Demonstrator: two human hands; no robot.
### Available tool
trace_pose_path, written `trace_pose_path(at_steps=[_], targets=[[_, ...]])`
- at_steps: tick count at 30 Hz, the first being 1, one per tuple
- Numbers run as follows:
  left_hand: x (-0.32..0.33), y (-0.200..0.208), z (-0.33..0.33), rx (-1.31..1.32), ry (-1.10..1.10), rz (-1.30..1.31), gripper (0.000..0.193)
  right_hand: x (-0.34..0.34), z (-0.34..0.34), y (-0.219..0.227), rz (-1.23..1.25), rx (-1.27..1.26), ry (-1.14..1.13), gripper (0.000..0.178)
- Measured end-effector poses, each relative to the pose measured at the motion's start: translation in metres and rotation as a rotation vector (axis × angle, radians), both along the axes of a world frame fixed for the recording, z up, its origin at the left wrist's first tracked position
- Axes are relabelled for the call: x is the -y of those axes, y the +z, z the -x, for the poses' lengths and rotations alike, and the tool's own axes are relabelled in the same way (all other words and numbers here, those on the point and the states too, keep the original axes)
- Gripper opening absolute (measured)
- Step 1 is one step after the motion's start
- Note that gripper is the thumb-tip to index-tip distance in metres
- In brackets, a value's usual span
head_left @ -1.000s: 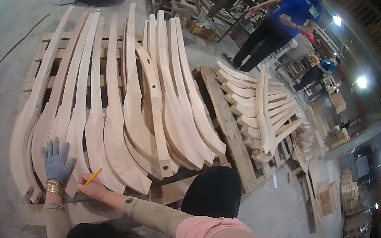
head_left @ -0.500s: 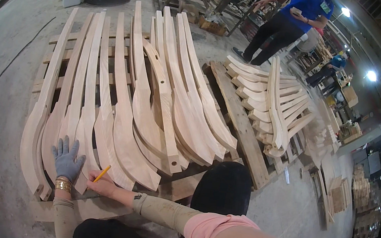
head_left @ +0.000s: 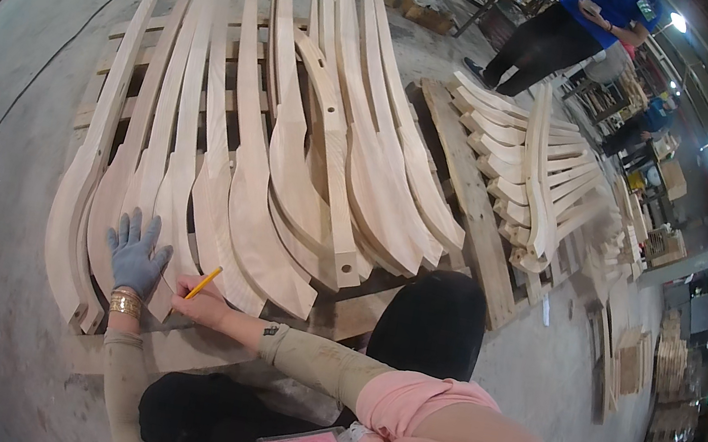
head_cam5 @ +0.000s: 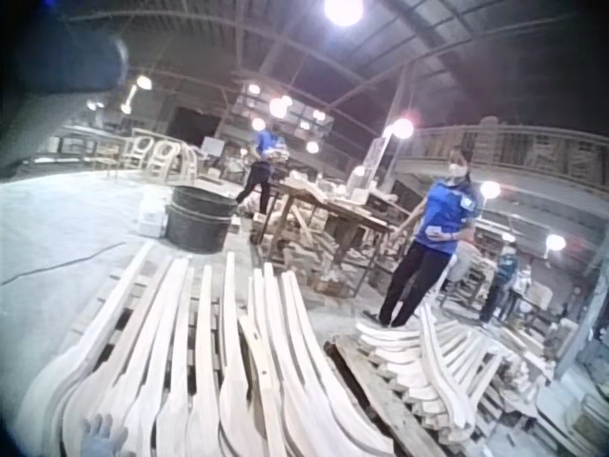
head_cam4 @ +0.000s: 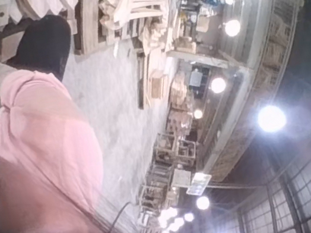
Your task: The person applies a white substance to the edges of curved wooden pieces using a small brush. They then move to a stack of similar pieces and mark them with a yellow pencil.
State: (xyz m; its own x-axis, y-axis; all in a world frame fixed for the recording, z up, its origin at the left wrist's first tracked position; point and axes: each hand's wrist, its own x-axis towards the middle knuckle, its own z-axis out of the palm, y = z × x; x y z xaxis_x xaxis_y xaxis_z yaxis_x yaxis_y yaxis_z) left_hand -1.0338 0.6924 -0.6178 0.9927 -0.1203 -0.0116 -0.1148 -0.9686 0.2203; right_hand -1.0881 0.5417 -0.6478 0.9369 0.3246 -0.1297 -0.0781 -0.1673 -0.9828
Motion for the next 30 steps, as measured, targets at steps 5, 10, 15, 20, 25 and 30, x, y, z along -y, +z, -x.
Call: trace_pose_path(at_steps=[5, 10, 15, 20, 25, 30], targets=[[0.006, -0.012, -0.016, -0.022, -0.042, 0.011, 0.061, 0.013, -0.007, -0.014, 0.092, 0.186, -0.079, 0.018], [-0.084, -0.027, -0.013, 0.194, -0.019, 0.371, 0.049, -0.030, 0.002, 0.001, 0.188, 0.137, 0.041, 0.017], [-0.087, 0.001, -0.015, 0.339, 0.211, 0.347, 0.053, -0.002, -0.005, -0.001, 0.040, 0.041, -0.051, 0.021], [-0.095, -0.002, -0.002, 0.327, 0.234, 0.089, 0.056, -0.003, -0.002, -0.002, -0.004, -0.024, 0.022, 0.021], [-0.100, 0.005, -0.002, 0.020, 0.304, 0.424, 0.060, 0.001, -0.003, 0.004, -0.111, -0.140, -0.017, 0.021], [-0.105, 0.002, 0.004, -0.064, 0.300, 0.316, 0.070, -0.003, -0.017, 0.022, -0.256, -0.129, -0.048, 0.022]])
